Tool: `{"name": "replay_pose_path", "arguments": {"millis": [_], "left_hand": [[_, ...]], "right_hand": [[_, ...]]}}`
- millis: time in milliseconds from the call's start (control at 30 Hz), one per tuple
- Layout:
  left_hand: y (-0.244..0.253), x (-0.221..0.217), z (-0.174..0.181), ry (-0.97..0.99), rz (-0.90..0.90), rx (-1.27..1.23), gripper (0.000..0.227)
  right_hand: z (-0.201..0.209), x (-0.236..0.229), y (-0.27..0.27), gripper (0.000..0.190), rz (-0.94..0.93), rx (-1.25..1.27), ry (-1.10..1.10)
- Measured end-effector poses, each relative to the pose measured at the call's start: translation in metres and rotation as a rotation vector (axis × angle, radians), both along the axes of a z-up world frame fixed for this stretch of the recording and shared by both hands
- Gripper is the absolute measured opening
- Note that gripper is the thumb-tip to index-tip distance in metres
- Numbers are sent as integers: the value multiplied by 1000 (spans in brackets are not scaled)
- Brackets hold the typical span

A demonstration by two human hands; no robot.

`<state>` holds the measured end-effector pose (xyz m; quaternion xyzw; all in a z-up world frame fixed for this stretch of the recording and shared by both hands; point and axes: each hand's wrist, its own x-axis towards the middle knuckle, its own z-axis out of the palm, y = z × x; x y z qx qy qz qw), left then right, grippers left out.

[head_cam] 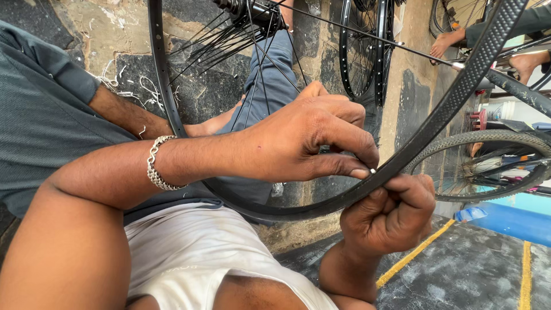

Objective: The person sits on the floor and assembles a bicycle wheel by hand. They insert spokes into the rim and hub, then attach a rubber tire strip to the rim, pressing it into place.

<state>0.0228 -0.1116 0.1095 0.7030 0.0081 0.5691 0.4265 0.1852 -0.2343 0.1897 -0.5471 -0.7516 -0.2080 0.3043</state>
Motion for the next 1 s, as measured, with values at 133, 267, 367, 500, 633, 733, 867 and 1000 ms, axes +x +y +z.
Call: {"name": "replay_pose_path", "arguments": {"millis": [133, 267, 367, 500, 633, 733, 867, 1000], "left_hand": [[-4, 5, 1, -15, 16, -10, 14], [-5, 7, 1, 4, 72, 38, 13], [-5, 6, 2, 25, 129, 85, 14], [-2, 5, 4, 40, 194, 169, 15], [0, 5, 2, 23, 93, 143, 16], [3, 1, -1, -19, -26, 116, 15], [9, -8, 1, -113, -186, 59, 14], [8, -12, 10, -177, -244, 7, 17]], "right_hand": [[-4, 1, -1, 35, 16, -61, 160], [-3, -1, -9, 32, -56, -127, 292], [4, -6, -16, 28, -95, -190, 267], [15, -5, -18, 23, -90, -253, 220], [13, 6, -20, 28, -144, -234, 115], [10, 23, -22, 27, -88, -202, -9], [13, 48, -13, 29, -3, -251, -103], [3, 62, 4, 28, 87, -299, -156]]}}
